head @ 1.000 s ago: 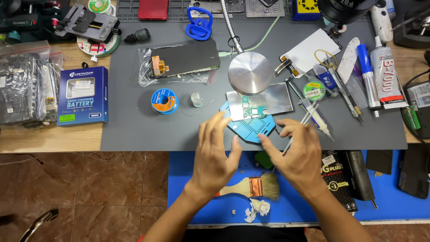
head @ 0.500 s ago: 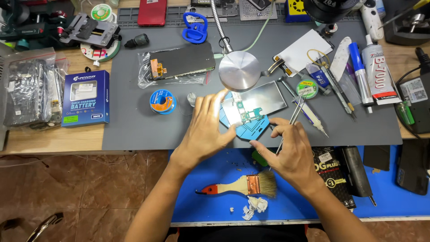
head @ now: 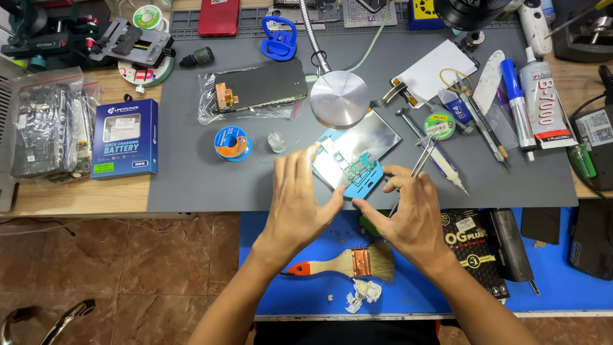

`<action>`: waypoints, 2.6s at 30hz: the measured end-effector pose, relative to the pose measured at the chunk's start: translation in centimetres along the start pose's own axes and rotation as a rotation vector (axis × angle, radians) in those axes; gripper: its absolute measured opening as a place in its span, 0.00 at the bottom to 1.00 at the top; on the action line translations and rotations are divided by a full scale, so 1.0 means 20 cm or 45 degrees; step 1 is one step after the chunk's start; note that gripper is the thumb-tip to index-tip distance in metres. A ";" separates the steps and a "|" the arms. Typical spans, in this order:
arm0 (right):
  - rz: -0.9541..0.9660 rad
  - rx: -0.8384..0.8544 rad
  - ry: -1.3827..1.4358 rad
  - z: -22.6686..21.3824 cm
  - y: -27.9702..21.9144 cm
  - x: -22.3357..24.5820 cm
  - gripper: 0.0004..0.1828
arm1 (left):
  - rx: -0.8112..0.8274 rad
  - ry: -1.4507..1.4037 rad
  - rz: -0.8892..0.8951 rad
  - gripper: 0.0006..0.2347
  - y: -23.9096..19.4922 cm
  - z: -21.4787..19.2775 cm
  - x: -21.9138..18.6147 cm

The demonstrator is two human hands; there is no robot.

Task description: The person applies flux to a small circuit board and uses a hot air gun to heat the components. They then use tweezers to remove a small chip from the board and place it on the work surface.

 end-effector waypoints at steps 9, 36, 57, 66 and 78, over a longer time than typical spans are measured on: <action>0.002 0.140 0.118 0.02 0.03 0.00 0.22 | 0.018 -0.041 0.032 0.23 -0.08 -0.01 -0.07; -0.053 0.276 0.220 0.03 0.15 0.01 0.18 | -0.318 -0.030 0.234 0.07 -0.08 0.00 0.18; -0.305 0.301 0.327 -0.22 0.06 0.13 0.31 | -0.381 -0.002 0.565 0.09 -0.15 0.00 0.12; -0.454 0.335 0.241 -0.18 -0.05 0.33 0.40 | -0.450 0.212 0.893 0.09 -0.26 0.04 -0.12; 0.010 0.159 -0.302 -0.30 0.20 -0.05 0.30 | -0.437 -0.523 0.477 0.10 -0.16 -0.09 -0.01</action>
Point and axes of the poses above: each hand's wrist, its own y-axis towards the middle knuckle, its own z-axis out of the palm, x = y × z, the point moved 3 cm from there along y, towards the middle knuckle, and after that the axes turned 14 degrees about x, right-handed, at the moved point
